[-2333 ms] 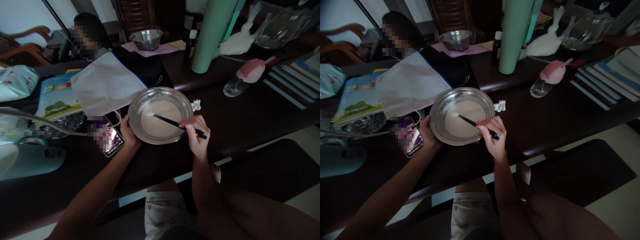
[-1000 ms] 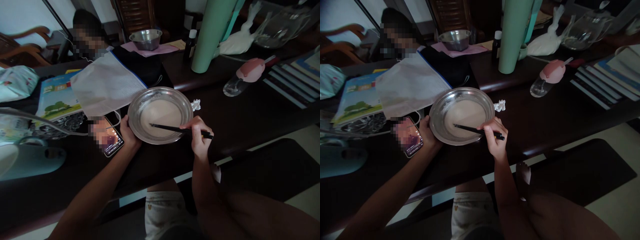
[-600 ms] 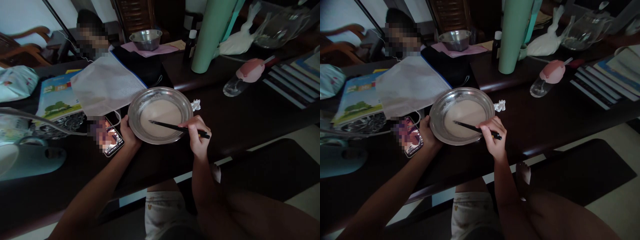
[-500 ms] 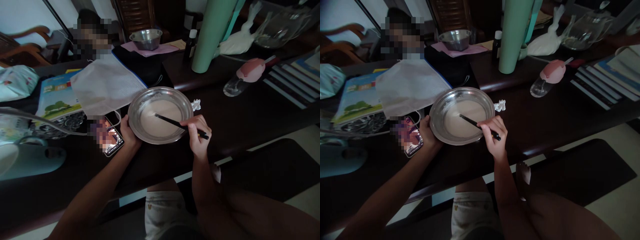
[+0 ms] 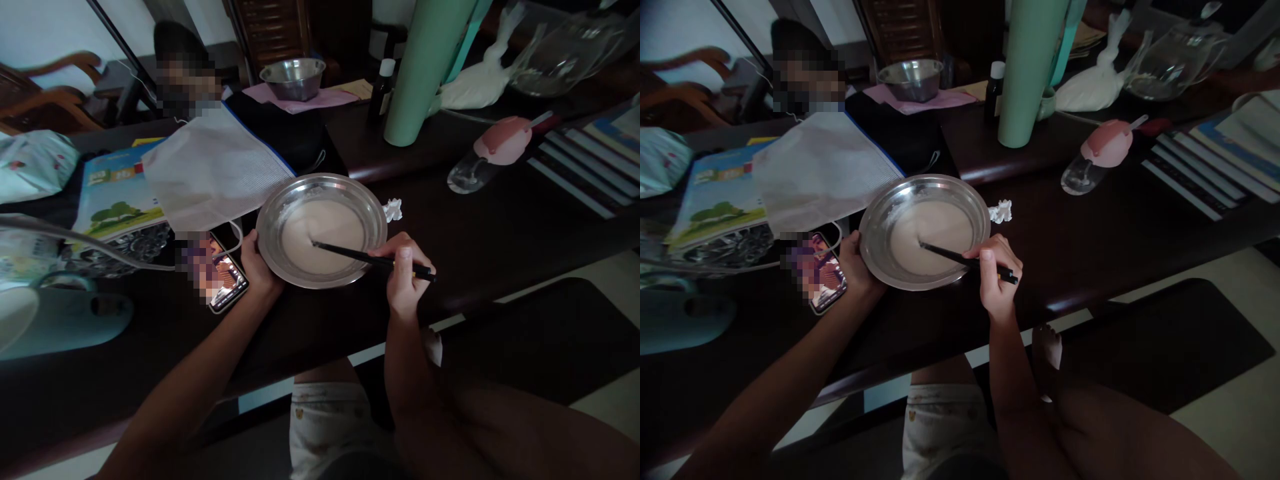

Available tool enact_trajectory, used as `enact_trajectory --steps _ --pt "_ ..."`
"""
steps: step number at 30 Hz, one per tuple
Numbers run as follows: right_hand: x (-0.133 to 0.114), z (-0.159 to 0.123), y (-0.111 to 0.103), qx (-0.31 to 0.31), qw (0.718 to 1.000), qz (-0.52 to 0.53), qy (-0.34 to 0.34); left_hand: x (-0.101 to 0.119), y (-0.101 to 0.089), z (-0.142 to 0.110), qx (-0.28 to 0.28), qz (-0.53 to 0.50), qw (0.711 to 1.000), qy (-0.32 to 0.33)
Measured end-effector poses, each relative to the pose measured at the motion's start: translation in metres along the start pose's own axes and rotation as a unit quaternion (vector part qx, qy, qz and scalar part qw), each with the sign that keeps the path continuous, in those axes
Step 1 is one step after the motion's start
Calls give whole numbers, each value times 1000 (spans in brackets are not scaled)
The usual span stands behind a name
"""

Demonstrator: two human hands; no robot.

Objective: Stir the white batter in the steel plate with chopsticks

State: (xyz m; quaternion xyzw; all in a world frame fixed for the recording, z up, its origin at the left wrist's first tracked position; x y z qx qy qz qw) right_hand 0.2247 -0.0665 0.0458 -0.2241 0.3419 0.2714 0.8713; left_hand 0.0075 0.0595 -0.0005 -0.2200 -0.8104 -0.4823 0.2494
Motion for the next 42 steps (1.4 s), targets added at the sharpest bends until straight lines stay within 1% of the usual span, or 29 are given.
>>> enact_trajectory --steps 3,5,8,10,11,13,15,17,20,22,24,26,28,31,33,35,37,41,42 --pt "-3 1 5 -56 998 -19 -15 0 0 0 4 -4 1000 -1" --pt "-6 2 6 -67 996 -53 -27 0 0 -1 5 -7 1000 -3" --pt "-5 2 1 -25 997 -67 -18 -1 0 -1 10 -4 1000 -14" --pt "-2 0 0 -5 999 -40 -3 -1 0 -1 12 -2 1000 -15" --pt "-1 0 0 -6 1000 -20 -1 0 -1 -1 12 -1 1000 -14" --pt "-1 0 3 -30 999 13 -9 0 -1 0 6 6 1000 -10" --pt "-3 1 5 -51 998 16 -22 -1 -3 2 -2 15 1000 -8" --pt "-3 1 4 -42 999 0 -23 -1 -5 5 -10 22 1000 -6" --pt "1 0 1 -10 1000 -2 9 -1 -7 7 -22 23 999 -3" --pt "2 -1 2 -23 999 7 23 -1 -6 7 -25 19 1000 -4" --pt "-1 0 4 -50 999 6 8 0 -4 5 -15 10 1000 -2" --pt "-4 2 6 -63 998 -11 -18 1 -3 2 1 0 1000 -2" --pt "-5 2 4 -47 998 -33 -27 0 -1 1 0 -3 1000 -6" --pt "-2 2 0 -12 999 -42 -5 0 -1 1 -7 -2 1000 -4" --pt "-1 1 1 -24 999 -32 0 -1 -2 2 -8 -6 1000 -2" --pt "-3 1 4 -56 998 -27 -11 -1 -2 3 -10 -8 1000 0" --pt "-4 1 6 -66 997 -31 -24 -1 -1 3 -14 -7 1000 1" --pt "-1 1 0 -10 1000 -12 -7 0 1 0 6 -12 1000 -8" --pt "0 1 0 -6 1000 -2 0 0 1 -1 12 -13 1000 -7"
Point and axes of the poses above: each hand's wrist, its own z-axis towards the middle knuckle, its own y-axis out of the palm, x = y × z, the point moved 5 cm from there along z, towards the middle knuckle, and after that the axes turned 13 degrees about -z, right-handed, at the moved point
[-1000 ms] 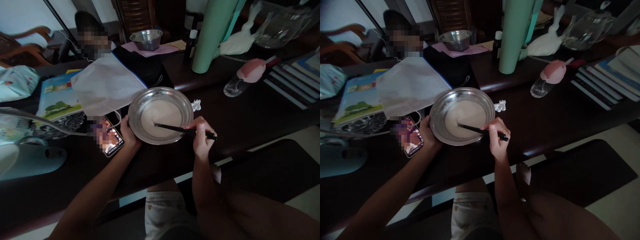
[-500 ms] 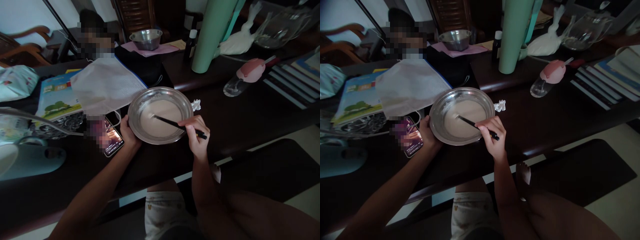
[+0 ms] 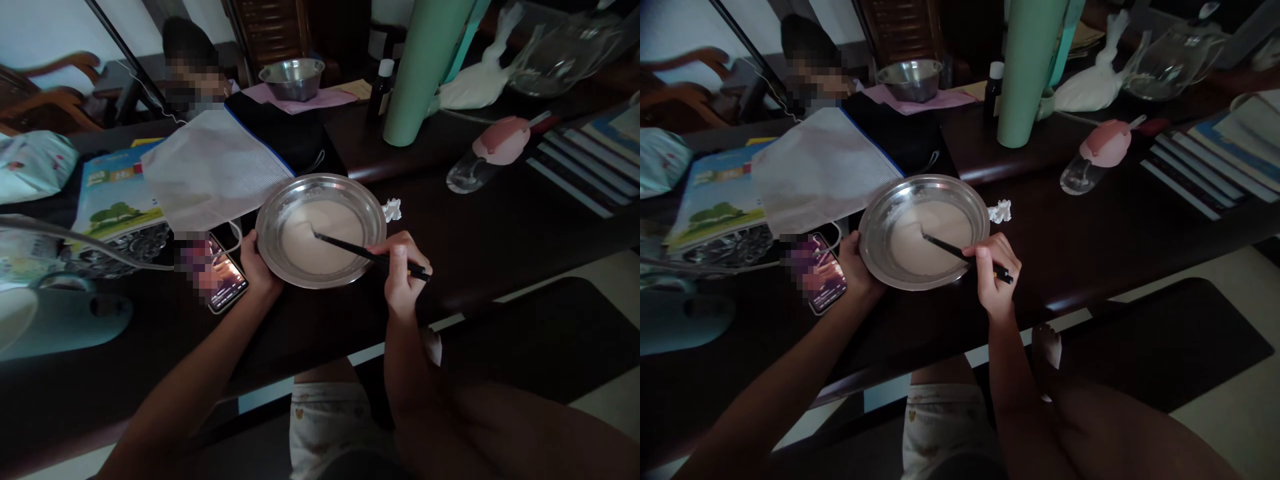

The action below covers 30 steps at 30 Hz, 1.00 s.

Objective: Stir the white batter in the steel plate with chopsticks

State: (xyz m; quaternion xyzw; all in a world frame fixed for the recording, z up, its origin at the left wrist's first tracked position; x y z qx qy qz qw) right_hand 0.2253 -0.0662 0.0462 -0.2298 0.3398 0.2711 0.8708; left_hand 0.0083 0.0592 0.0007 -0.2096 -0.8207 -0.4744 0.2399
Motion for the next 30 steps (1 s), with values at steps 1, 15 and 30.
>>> enact_trajectory --steps 1,15,30 --pt "1 0 0 -4 1000 9 3 0 0 0 2 -1 1000 3" --pt "-5 1 4 -45 999 -6 -21 -1 -4 4 -13 8 1000 7" --pt "-3 1 2 -20 1000 -14 -20 -1 -2 2 -6 -1 1000 -5"
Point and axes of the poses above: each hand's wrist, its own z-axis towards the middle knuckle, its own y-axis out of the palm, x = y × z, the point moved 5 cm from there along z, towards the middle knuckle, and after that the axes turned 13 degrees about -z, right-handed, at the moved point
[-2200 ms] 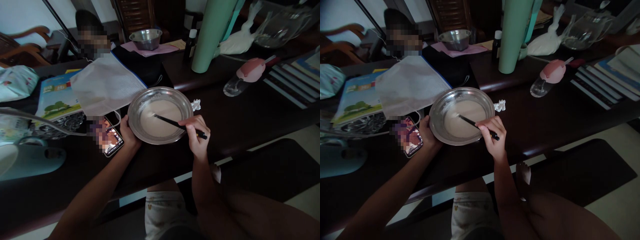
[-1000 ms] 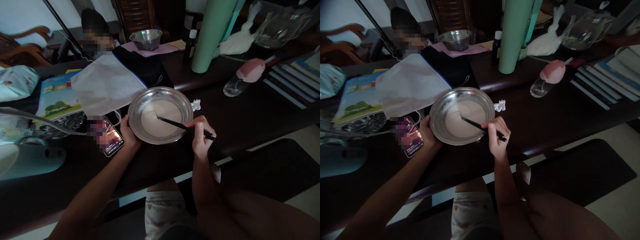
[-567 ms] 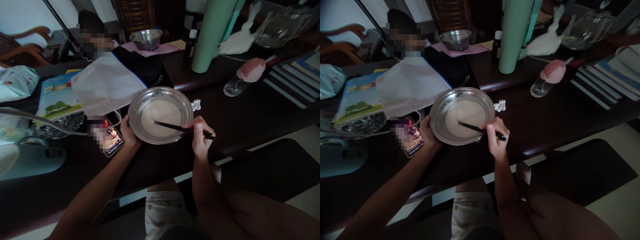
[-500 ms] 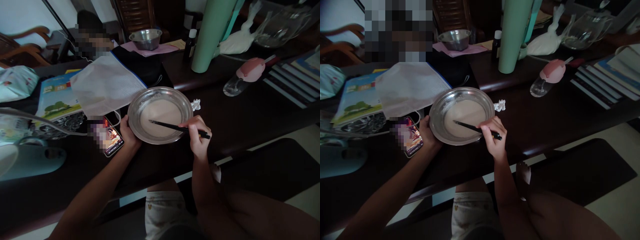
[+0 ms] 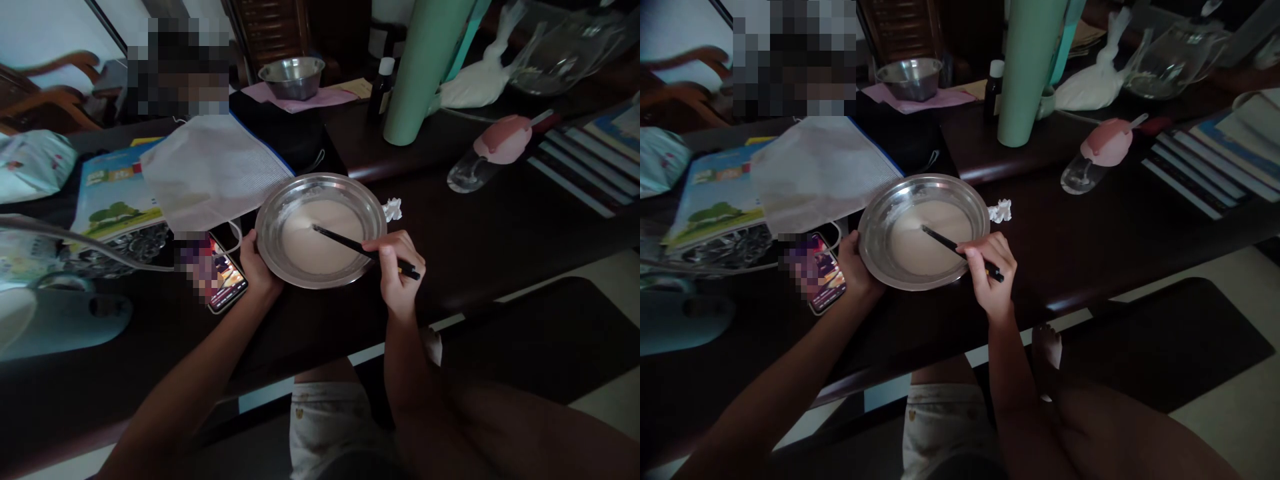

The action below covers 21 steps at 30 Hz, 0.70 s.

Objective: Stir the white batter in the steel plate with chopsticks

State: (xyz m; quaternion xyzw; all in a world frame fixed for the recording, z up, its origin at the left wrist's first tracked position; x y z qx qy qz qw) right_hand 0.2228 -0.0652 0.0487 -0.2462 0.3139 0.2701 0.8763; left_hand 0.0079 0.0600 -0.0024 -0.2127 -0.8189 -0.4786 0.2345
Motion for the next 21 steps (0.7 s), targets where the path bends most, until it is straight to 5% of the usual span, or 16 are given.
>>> enact_trajectory --steps 7,12,18,21 --pt "-2 0 3 -34 999 3 -4 1 -1 0 -8 -1 1000 -10" --pt "2 -1 -1 9 1000 14 18 1 -2 1 -10 12 1000 1" --pt "1 0 5 -53 999 3 6 -1 -3 3 -13 2 1000 -1" --pt "3 -1 1 -10 1000 -8 20 -1 -4 6 -28 7 999 13"
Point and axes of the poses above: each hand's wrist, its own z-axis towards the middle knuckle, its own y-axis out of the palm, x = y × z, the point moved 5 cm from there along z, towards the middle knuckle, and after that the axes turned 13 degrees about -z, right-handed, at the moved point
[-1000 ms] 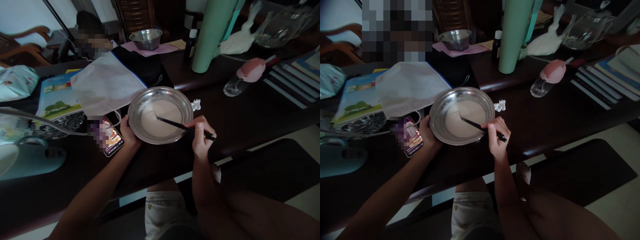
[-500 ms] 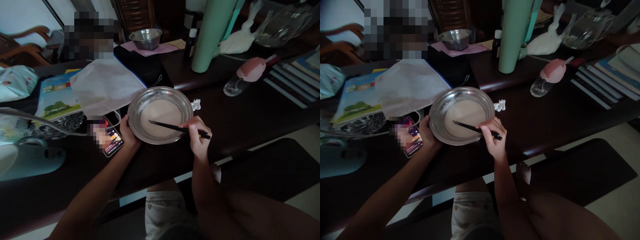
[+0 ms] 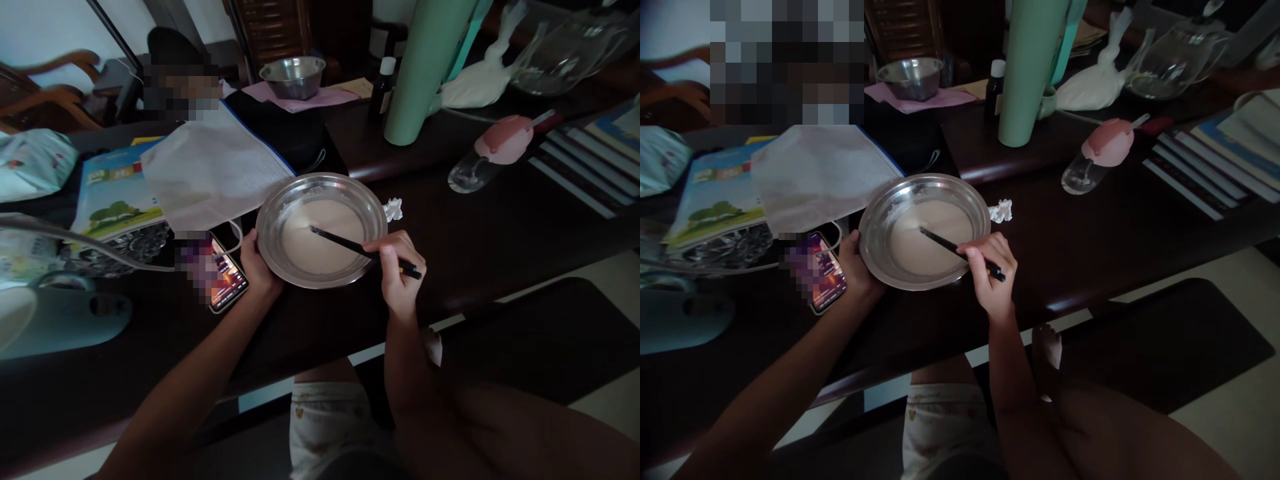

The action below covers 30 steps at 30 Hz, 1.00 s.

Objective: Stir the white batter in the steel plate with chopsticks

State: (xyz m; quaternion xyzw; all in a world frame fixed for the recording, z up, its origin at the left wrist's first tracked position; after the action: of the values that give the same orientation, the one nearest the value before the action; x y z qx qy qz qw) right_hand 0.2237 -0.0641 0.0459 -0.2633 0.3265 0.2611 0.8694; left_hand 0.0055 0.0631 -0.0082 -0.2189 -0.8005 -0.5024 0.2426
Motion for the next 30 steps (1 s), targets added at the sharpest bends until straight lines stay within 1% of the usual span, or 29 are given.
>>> enact_trajectory --steps 2,3,6,8,10,12,14,16,19,21,24,25,27,29,30 --pt "2 -1 -2 20 1000 20 10 0 -1 1 -4 3 1000 0" --pt "2 -1 -2 17 999 30 9 0 -1 1 -3 3 1000 -1" --pt "-1 -1 2 -26 999 29 -4 1 0 0 2 0 1000 -4" --pt "-2 0 3 -37 999 8 -9 1 1 -1 9 -1 1000 -6" --pt "-1 1 1 -14 1000 -1 -8 1 1 -2 20 -3 1000 -10" --pt "1 -1 -1 19 1000 16 0 0 1 -3 27 -2 1000 -12" --pt "3 -2 -2 26 999 39 7 1 2 -4 26 2 1000 -10" --pt "3 -2 1 2 999 45 6 2 4 -6 26 5 1000 -7" --pt "-1 -1 3 -34 999 17 -5 4 7 -9 28 5 1000 -10" --pt "-1 0 2 -22 1000 2 -6 4 8 -10 31 5 999 -14" --pt "0 1 -2 11 1000 15 1 4 7 -10 31 3 999 -10" --pt "0 1 -2 10 1000 24 1 3 6 -9 27 4 1000 -10" --pt "-2 1 1 -16 999 31 -7 2 4 -6 19 6 1000 -8" --pt "-3 1 3 -41 999 10 -16 1 0 -2 14 7 1000 2" --pt "-3 1 4 -44 999 -7 -16 1 -2 0 11 9 1000 7"
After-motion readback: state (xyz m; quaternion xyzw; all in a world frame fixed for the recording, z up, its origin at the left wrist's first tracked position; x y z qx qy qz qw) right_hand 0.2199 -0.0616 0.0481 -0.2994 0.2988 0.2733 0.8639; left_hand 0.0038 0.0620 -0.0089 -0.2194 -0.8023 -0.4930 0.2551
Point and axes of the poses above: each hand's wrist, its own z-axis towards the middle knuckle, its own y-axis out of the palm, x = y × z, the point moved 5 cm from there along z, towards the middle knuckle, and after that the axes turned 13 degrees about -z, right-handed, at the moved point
